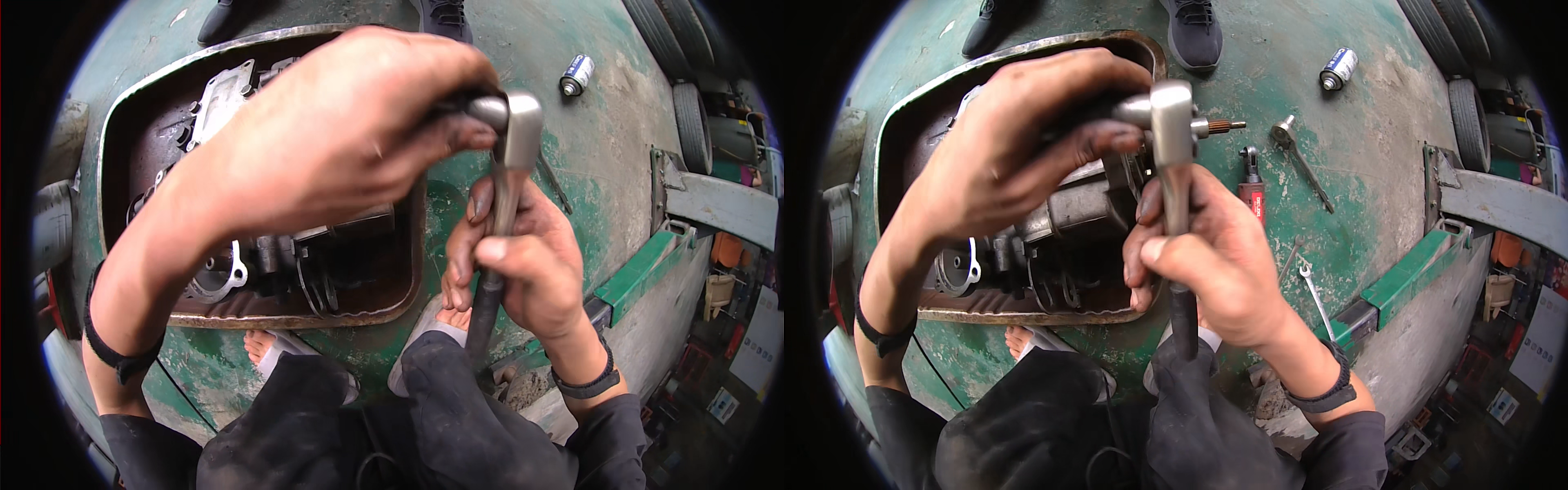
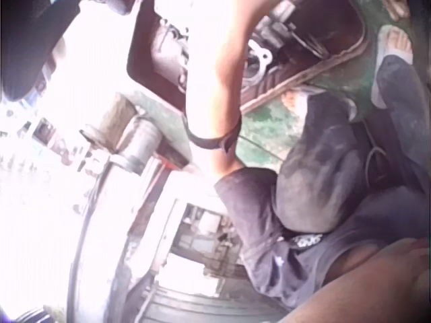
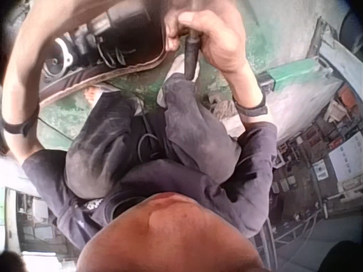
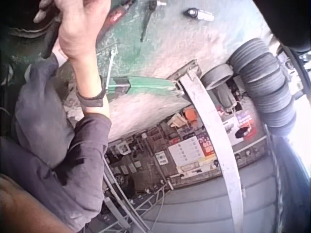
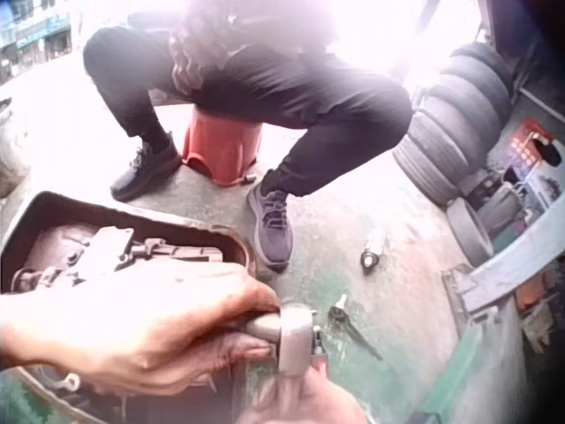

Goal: The person is disassembling a gearbox. They remove bolts using a wrench and a power ratchet, then lift out internal components from the metal casing.

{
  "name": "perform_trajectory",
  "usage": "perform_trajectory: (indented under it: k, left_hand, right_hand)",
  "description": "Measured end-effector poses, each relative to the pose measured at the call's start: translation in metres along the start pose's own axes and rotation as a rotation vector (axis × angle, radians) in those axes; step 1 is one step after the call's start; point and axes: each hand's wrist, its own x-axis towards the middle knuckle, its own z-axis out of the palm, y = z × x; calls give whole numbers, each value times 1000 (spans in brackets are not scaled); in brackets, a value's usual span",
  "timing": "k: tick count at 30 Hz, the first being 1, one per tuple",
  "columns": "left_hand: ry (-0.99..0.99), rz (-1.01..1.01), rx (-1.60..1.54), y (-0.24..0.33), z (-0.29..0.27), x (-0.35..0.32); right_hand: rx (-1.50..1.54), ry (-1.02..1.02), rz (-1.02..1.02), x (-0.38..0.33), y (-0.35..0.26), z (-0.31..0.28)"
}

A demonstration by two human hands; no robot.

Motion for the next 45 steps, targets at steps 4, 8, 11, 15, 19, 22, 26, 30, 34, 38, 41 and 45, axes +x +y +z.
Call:
perform_trajectory:
  k: [4, 8, 11, 15, 19, 22, 26, 30, 34, 38, 41, 45]
  left_hand:
    - [-31, 134, 11, 12, 21, 1]
    - [51, 193, -11, 2, 17, 4]
    - [50, 182, -64, 2, 12, 4]
    - [-101, 102, 12, 22, 8, -15]
    - [-205, 120, -23, 29, 17, -32]
    - [-251, 115, -36, 33, 26, -37]
    - [-290, 77, -81, 37, 35, -36]
    - [-324, 58, -83, 36, 37, -34]
    - [-354, 47, -84, 35, 38, -34]
    - [-349, 28, -33, 36, 38, -34]
    - [-291, 24, 62, 36, 31, -34]
    - [-198, -43, 78, 30, 11, -45]
  right_hand:
    - [518, -208, -109, 11, 8, -25]
    - [199, -179, -182, 14, 7, -36]
    - [96, -215, -239, 8, 7, -36]
    - [320, -373, -55, -3, 23, -32]
    - [335, -343, 85, -26, 37, -35]
    - [119, -309, 10, -42, 46, -36]
    - [-163, -270, -238, -47, 57, -40]
    - [-183, -182, -311, -50, 63, -39]
    - [-211, -161, -343, -49, 63, -37]
    - [-153, -139, -227, -51, 65, -36]
    - [-1, -78, -81, -57, 69, -51]
    - [-301, 345, -122, -53, 75, -138]
